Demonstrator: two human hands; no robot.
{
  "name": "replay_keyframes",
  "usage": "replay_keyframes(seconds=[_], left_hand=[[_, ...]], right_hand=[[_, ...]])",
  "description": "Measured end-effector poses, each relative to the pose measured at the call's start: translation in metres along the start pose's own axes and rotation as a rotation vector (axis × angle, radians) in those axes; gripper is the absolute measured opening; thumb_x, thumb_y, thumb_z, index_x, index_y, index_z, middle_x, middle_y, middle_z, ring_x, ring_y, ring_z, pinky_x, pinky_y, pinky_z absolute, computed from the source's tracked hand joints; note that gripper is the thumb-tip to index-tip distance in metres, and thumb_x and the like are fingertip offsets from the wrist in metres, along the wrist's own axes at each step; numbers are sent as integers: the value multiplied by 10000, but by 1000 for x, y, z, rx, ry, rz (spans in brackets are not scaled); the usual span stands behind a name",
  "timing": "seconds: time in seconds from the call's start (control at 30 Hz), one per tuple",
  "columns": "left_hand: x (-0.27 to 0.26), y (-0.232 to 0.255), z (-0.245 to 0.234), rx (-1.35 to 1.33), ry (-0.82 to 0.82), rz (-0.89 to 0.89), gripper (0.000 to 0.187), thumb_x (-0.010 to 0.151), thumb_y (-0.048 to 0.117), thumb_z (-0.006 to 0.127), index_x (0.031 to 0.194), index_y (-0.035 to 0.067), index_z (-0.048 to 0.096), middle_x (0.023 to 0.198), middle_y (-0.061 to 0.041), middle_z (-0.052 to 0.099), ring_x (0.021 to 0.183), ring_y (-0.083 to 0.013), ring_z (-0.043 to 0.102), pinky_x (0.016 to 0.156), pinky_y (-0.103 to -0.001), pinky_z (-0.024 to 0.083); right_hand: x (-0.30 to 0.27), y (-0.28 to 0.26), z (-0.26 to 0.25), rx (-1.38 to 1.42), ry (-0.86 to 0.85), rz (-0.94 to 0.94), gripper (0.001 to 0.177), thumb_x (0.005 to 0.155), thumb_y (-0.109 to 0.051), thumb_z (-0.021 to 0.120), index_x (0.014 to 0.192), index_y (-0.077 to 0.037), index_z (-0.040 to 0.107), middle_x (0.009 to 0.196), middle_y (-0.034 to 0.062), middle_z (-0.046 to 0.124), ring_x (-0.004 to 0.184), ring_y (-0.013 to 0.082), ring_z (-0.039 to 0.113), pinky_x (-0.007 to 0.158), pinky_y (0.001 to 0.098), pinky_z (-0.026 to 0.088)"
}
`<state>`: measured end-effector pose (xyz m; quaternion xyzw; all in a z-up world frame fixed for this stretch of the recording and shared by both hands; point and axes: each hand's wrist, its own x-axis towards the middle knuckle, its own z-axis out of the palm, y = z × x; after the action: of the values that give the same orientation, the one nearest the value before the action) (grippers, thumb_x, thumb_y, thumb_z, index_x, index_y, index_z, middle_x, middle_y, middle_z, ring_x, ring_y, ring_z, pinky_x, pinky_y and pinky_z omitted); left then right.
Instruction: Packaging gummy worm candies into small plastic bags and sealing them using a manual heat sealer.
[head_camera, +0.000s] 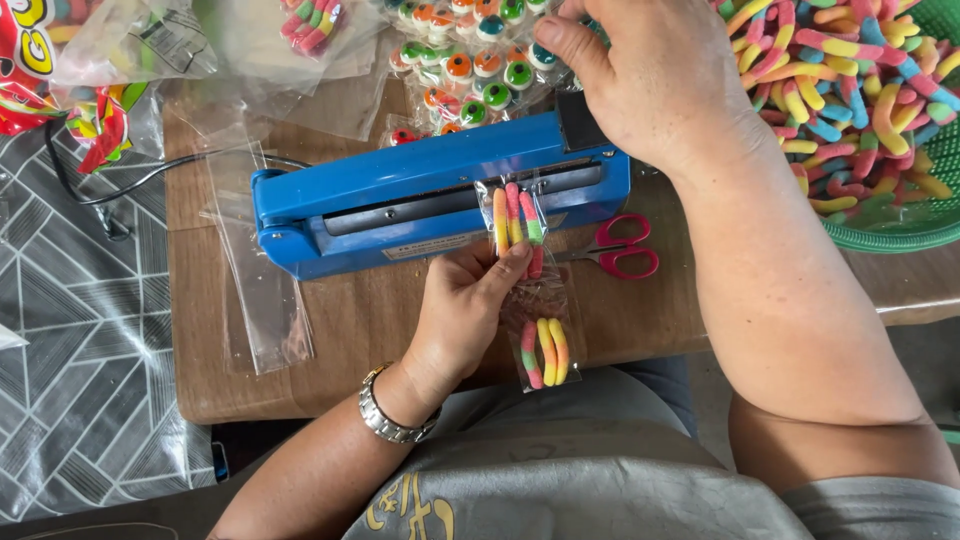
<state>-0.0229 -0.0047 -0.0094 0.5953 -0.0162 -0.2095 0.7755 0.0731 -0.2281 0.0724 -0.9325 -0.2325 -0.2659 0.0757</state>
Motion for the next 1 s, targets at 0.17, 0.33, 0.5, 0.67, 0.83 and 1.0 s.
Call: replay_keyframes(seconds=[0.17, 0.33, 0.5, 0.67, 0.83, 1.0], left_hand=[[1, -4, -1, -67, -18, 3, 244, 969, 224, 673, 961, -7, 749, 859, -52, 747, 812, -137, 717, 714, -270, 601], [3, -6, -5, -7, -11, -5, 261, 953, 249, 686, 1012, 9, 768, 918, -38, 752, 844, -105, 663, 749, -247, 543], [1, -6, -6, -47, -43, -12, 283, 953, 234, 682, 1066, -17, 750, 946, -68, 764, 863, -144, 714, 733, -286, 622], [-7, -7, -4, -200, -156, -64, 230, 942, 210, 705, 977, -14, 668, 822, -150, 764, 741, -258, 783, 664, -369, 681], [-12, -9, -4, -162, -225, -33, 166, 960, 126, 685, 1011, -32, 676, 917, -140, 761, 907, -291, 795, 784, -364, 674], [-11, -15, -4, -222, -230, -56, 161, 998, 130, 634, 1081, -6, 612, 978, -144, 728, 952, -321, 791, 807, -365, 665]], right_hand=[[-2, 0, 7, 2, -9, 49, 244, 1199, -241, 746, 1114, -14, 720, 1079, 183, 658, 955, 411, 611, 659, 504, 432], [-4, 2, 10, 21, -32, 52, 220, 1207, -207, 723, 1115, -11, 683, 1038, 173, 626, 907, 406, 589, 626, 509, 411], [-3, -4, 16, 61, -116, 171, 236, 1191, -263, 668, 1087, -60, 727, 1010, 136, 687, 909, 395, 629, 597, 522, 437], [5, -18, 14, -129, -310, 266, 346, 1203, -318, 595, 1001, -65, 715, 880, 112, 712, 831, 354, 686, 735, 514, 524], [19, -23, 9, -14, -586, 373, 299, 1178, -316, 504, 1118, -52, 631, 916, 196, 668, 915, 406, 613, 723, 574, 461], [9, -6, 20, 100, -567, 369, 362, 1218, -357, 507, 961, -109, 570, 670, 97, 519, 611, 340, 526, 561, 526, 340]])
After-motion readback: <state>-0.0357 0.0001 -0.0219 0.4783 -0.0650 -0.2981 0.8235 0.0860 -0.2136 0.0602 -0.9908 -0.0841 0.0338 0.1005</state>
